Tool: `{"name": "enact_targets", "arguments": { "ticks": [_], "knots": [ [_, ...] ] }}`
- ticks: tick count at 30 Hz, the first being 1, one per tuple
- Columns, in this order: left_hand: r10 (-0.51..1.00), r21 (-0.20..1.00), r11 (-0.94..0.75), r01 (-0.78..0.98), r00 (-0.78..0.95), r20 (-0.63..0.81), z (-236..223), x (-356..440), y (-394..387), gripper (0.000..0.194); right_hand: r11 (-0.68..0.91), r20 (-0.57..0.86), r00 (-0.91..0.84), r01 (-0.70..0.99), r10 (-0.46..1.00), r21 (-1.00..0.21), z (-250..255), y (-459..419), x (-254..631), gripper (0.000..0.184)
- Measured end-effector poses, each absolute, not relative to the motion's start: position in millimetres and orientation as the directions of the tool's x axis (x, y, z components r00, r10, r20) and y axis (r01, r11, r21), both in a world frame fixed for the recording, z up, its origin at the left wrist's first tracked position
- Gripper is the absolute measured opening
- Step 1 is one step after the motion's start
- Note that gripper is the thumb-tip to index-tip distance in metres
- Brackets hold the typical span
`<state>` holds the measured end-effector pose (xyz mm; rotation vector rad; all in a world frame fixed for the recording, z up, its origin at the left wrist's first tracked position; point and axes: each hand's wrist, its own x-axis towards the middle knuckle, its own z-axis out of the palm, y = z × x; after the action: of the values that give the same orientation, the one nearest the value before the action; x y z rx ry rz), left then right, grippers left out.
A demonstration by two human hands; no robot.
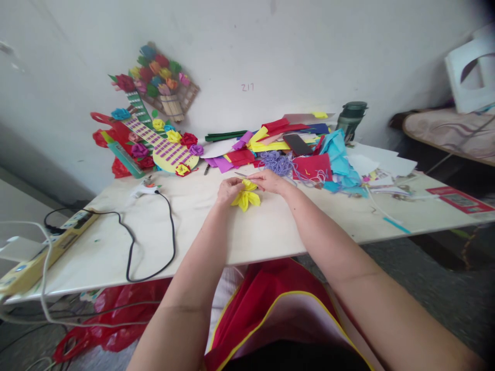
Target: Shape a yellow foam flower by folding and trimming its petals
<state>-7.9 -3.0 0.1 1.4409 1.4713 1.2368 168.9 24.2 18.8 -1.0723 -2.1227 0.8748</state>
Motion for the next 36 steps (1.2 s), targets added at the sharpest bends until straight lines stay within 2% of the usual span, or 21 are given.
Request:
{"name": "enact_targets", "arguments": {
  "ticks": [6,14,23,36],
  "knots": [
    [0.993,0.976,-0.089,0.201,-0.06,0.103,7.4,-7.1,-9.7,0.019,0.53,0.299,-0.506,0.409,0.809,-0.743,11.8,31.3,169.6,0.034],
    [0.997,0.993,-0.059,0.103,-0.037,0.063,8.5,-7.4,-8.3,0.02,0.556,0.328,-0.51,0.397,0.795,-0.73,14.3,29.3,170.3,0.033],
    [0.999,0.997,-0.012,-0.073,-0.032,0.01,7.1,-6.0,-7.4,0.037,0.595,0.325,-0.542,0.453,0.775,-0.663,14.2,31.0,168.9,0.033],
    [1.0,0.997,-0.022,-0.068,0.006,0.022,6.3,-8.1,-9.3,0.043,0.589,0.316,-0.526,0.504,0.789,-0.632,16.1,24.6,167.1,0.03]
  ]
}}
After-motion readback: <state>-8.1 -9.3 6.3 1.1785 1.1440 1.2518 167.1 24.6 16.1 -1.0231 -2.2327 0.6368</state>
